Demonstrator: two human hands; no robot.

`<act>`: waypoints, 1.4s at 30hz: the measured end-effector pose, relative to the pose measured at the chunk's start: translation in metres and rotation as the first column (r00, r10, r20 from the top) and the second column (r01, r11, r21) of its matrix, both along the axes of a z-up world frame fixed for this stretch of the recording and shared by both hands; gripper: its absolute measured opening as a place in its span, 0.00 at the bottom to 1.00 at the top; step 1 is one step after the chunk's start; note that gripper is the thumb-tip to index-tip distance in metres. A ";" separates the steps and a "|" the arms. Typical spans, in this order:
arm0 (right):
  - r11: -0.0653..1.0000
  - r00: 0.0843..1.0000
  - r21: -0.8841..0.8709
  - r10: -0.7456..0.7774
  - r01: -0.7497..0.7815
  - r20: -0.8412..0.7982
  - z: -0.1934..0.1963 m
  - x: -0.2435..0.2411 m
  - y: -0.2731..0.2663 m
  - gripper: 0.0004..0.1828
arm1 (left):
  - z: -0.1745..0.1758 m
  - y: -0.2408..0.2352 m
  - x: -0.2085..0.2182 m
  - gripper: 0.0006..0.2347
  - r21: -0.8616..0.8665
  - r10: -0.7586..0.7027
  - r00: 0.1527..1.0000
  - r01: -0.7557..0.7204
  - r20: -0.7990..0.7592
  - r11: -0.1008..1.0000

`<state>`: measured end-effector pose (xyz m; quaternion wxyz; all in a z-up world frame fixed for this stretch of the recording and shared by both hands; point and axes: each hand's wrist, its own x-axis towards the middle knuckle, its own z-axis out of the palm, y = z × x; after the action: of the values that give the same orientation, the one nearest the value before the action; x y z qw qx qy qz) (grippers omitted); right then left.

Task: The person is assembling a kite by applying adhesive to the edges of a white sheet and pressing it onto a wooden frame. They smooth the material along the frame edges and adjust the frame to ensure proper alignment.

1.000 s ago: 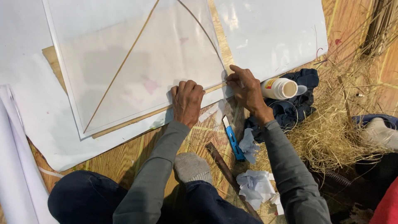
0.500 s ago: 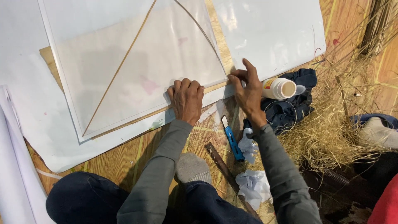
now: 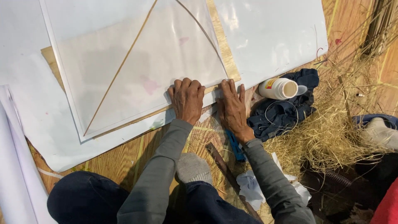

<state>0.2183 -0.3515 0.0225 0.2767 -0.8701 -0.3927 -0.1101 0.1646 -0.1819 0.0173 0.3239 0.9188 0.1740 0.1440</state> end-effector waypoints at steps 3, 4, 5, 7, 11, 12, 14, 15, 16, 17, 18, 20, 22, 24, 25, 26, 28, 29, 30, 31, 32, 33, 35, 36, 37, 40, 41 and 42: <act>1.000 1.000 -0.018 -0.001 0.001 -0.009 -0.006 0.000 0.002 0.32 | 0.003 0.002 -0.001 0.12 0.007 -0.009 1.000 0.009 -0.002 1.000; 1.000 1.000 -0.019 -0.002 0.002 -0.010 -0.006 0.000 0.000 0.32 | 0.001 0.003 -0.002 0.12 0.006 -0.010 1.000 0.010 -0.002 1.000; 0.999 1.000 -0.041 -0.003 0.002 -0.014 -0.007 0.000 -0.001 0.32 | -0.001 0.005 -0.003 0.12 0.001 -0.026 1.000 0.026 -0.003 1.000; 0.998 1.000 -0.061 -0.001 -0.001 -0.020 -0.007 0.000 -0.001 0.33 | -0.009 0.007 -0.007 0.12 -0.002 -0.038 0.999 0.038 -0.007 0.999; 0.998 0.999 -0.063 -0.010 0.007 -0.052 -0.002 0.001 0.001 0.32 | -0.029 0.011 -0.017 0.10 0.016 -0.030 0.999 0.031 -0.041 0.999; 0.998 0.998 -0.069 -0.012 0.008 -0.059 0.000 0.001 0.002 0.32 | -0.034 0.013 -0.021 0.10 0.026 -0.027 0.998 0.028 -0.061 0.999; 0.997 0.999 -0.075 -0.014 0.010 -0.050 0.000 0.001 0.001 0.32 | -0.031 0.021 -0.030 0.11 0.031 -0.010 0.998 0.012 -0.066 0.999; 0.997 0.999 -0.082 -0.017 0.013 -0.040 0.000 0.001 0.002 0.31 | -0.029 0.025 -0.034 0.11 0.035 0.006 0.998 -0.004 -0.070 0.999; 0.997 0.999 -0.080 -0.014 0.011 -0.041 -0.001 0.002 0.001 0.31 | -0.022 0.029 -0.038 0.11 0.037 0.009 0.997 -0.006 -0.071 0.999; 0.997 0.998 -0.081 -0.014 0.009 -0.056 -0.002 0.003 0.000 0.31 | -0.015 0.033 -0.042 0.12 0.073 0.006 0.997 -0.001 -0.072 0.997; 0.997 0.997 -0.082 -0.012 0.006 -0.073 -0.003 0.003 0.000 0.31 | -0.009 0.037 -0.047 0.14 0.109 0.004 0.997 0.004 -0.075 0.994; 0.996 0.996 -0.083 -0.025 0.017 -0.089 -0.003 0.001 0.001 0.31 | -0.008 0.044 -0.054 0.14 0.123 0.027 0.995 -0.015 -0.100 0.992; 0.996 0.994 -0.084 -0.037 0.028 -0.103 -0.002 0.000 0.002 0.31 | -0.007 0.050 -0.061 0.14 0.137 0.051 0.991 -0.034 -0.123 0.990; 0.995 0.991 -0.095 -0.039 0.027 -0.125 0.000 0.000 0.002 0.31 | -0.007 0.054 -0.067 0.16 0.148 0.044 0.988 -0.022 -0.148 0.989; 0.995 0.991 -0.095 -0.035 0.023 -0.126 0.001 -0.001 0.003 0.31 | -0.004 0.058 -0.072 0.16 0.149 0.048 0.988 -0.025 -0.149 0.989; 0.995 0.990 -0.094 -0.036 0.023 -0.139 0.002 -0.001 0.003 0.31 | -0.001 0.062 -0.077 0.16 0.157 0.030 0.987 -0.004 -0.161 0.988; 0.995 0.987 -0.094 -0.035 0.021 -0.154 0.004 -0.001 0.002 0.32 | 0.002 0.070 -0.086 0.16 0.164 0.013 0.985 0.016 -0.174 0.986; 0.994 0.985 -0.107 -0.042 0.024 -0.167 0.004 -0.001 0.001 0.32 | 0.002 0.073 -0.092 0.15 0.179 -0.014 0.986 0.044 -0.168 0.983; 0.993 0.983 -0.117 -0.047 0.026 -0.179 0.004 -0.001 0.003 0.32 | 0.002 0.079 -0.098 0.14 0.197 -0.038 0.986 0.070 -0.162 0.978; 0.993 0.983 -0.115 -0.042 0.022 -0.179 0.006 -0.001 0.004 0.32 | 0.003 0.082 -0.101 0.14 0.199 -0.034 0.986 0.066 -0.162 0.978; 0.993 0.982 -0.118 -0.043 0.021 -0.183 0.007 -0.002 0.004 0.32 | 0.004 0.084 -0.105 0.12 0.195 -0.028 0.987 0.059 -0.156 0.979; 0.993 0.981 -0.120 -0.043 0.021 -0.188 0.008 -0.004 0.005 0.31 | 0.005 0.087 -0.108 0.11 0.191 -0.023 0.988 0.052 -0.150 0.980; 0.992 0.981 -0.129 -0.043 0.019 -0.190 0.004 -0.002 0.004 0.32 | 0.010 0.090 -0.109 0.11 0.179 -0.010 0.990 0.035 -0.137 0.983; 0.990 0.980 -0.141 -0.050 0.023 -0.193 0.002 -0.001 0.003 0.33 | 0.012 0.091 -0.109 0.12 0.164 -0.004 0.992 0.025 -0.126 0.986; 0.990 0.980 -0.139 -0.046 0.020 -0.194 0.005 -0.002 0.004 0.33 | 0.014 0.091 -0.108 0.12 0.166 0.000 0.992 0.021 -0.126 0.986; 0.991 0.975 -0.130 -0.038 0.010 -0.218 0.011 -0.004 0.006 0.31 | 0.015 0.090 -0.106 0.14 0.121 0.034 0.994 -0.021 -0.104 0.992; 0.990 0.974 -0.141 -0.041 0.010 -0.223 0.011 -0.004 0.005 0.32 | 0.014 0.091 -0.105 0.14 0.132 0.042 0.989 -0.023 -0.142 0.991; 0.988 0.973 -0.151 -0.044 0.010 -0.227 0.010 -0.003 0.005 0.32 | 0.013 0.091 -0.105 0.15 0.143 0.050 0.982 -0.024 -0.180 0.989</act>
<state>0.2152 -0.3467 0.0326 0.2529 -0.9005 -0.3534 0.0172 0.0597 -0.0908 0.0308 0.2385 0.9452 0.2095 0.0766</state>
